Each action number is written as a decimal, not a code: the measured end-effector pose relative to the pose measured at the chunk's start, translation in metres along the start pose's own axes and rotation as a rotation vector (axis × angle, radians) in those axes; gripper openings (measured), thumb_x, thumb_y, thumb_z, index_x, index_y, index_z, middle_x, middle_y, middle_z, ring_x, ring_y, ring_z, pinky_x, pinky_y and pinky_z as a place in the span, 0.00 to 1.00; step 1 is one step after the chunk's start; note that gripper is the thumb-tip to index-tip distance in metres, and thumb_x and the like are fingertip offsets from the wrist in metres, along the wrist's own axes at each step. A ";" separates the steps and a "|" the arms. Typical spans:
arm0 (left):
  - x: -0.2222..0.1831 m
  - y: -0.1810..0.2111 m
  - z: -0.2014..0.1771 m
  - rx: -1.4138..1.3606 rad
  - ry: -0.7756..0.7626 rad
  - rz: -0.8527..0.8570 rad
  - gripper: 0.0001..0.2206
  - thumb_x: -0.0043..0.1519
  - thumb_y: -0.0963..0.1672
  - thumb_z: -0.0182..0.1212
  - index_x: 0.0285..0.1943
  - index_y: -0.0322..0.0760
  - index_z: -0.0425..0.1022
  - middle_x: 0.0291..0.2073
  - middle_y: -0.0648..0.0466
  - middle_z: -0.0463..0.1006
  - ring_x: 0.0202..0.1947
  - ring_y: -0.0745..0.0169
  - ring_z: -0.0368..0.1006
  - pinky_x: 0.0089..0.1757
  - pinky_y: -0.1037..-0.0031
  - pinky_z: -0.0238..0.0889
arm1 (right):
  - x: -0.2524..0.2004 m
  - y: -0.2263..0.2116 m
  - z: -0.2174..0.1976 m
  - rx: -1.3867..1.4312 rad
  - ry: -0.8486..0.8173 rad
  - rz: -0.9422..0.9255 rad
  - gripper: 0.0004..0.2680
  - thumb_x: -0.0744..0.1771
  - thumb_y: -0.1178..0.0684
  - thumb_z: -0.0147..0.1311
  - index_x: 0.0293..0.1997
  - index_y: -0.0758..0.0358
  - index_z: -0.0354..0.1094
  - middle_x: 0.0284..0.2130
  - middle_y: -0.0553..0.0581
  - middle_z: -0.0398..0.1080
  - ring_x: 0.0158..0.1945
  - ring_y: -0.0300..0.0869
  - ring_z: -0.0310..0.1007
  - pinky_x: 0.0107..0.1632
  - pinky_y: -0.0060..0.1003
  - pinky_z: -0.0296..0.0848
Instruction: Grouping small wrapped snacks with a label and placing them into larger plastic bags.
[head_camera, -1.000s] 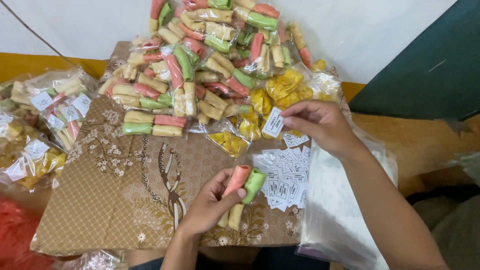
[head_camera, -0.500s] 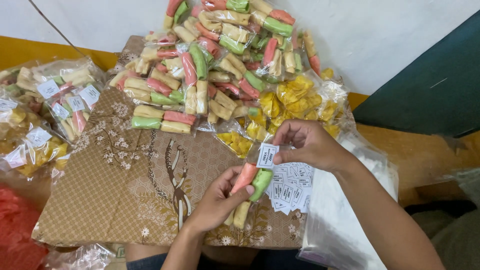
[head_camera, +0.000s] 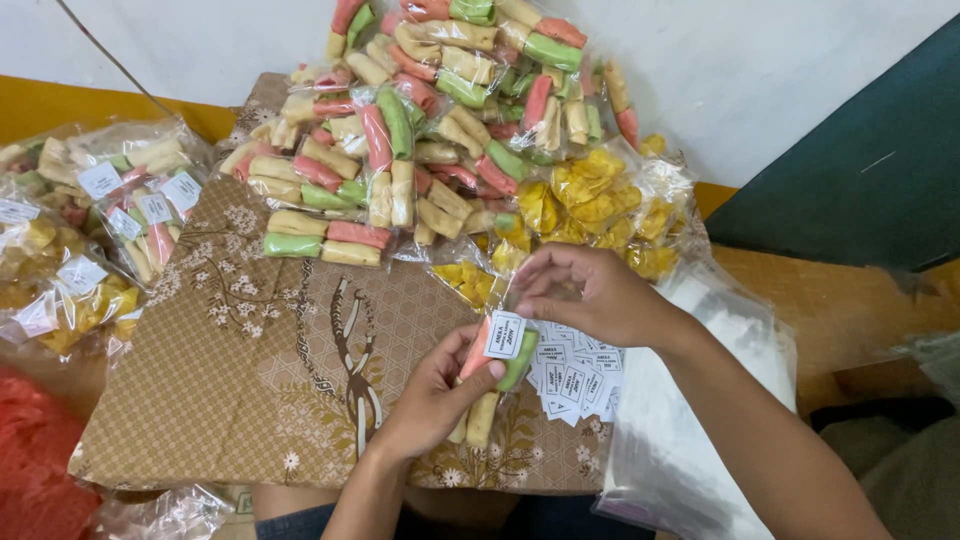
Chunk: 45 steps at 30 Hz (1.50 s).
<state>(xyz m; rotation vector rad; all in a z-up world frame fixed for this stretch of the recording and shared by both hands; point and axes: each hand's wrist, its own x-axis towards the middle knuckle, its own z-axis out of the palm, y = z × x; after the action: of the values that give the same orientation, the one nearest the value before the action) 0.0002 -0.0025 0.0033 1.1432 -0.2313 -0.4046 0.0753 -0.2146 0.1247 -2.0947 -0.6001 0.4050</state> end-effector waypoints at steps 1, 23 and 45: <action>0.000 0.000 0.000 0.002 -0.001 0.000 0.23 0.63 0.44 0.60 0.69 0.37 0.66 0.45 0.50 0.78 0.29 0.65 0.75 0.32 0.74 0.75 | 0.000 -0.001 0.001 0.001 0.002 -0.001 0.10 0.63 0.55 0.64 0.48 0.58 0.73 0.39 0.51 0.81 0.44 0.38 0.83 0.52 0.35 0.83; 0.007 -0.011 0.000 0.000 0.020 0.059 0.20 0.65 0.39 0.56 0.67 0.39 0.61 0.35 0.51 0.75 0.29 0.62 0.74 0.34 0.70 0.76 | -0.019 0.019 0.013 0.168 0.167 -0.067 0.22 0.64 0.53 0.61 0.66 0.57 0.60 0.55 0.59 0.72 0.52 0.43 0.79 0.55 0.40 0.80; 0.016 0.032 0.031 0.302 0.600 0.507 0.10 0.67 0.41 0.59 0.51 0.31 0.83 0.35 0.45 0.83 0.39 0.59 0.80 0.39 0.69 0.78 | -0.019 0.026 0.058 0.370 0.465 -0.340 0.11 0.65 0.61 0.61 0.53 0.69 0.72 0.40 0.67 0.80 0.38 0.47 0.81 0.39 0.36 0.77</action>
<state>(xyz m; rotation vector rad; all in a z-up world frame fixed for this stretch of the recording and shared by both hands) 0.0089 -0.0239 0.0446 1.3961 -0.0470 0.4369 0.0371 -0.1983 0.0724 -1.6149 -0.5393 -0.1571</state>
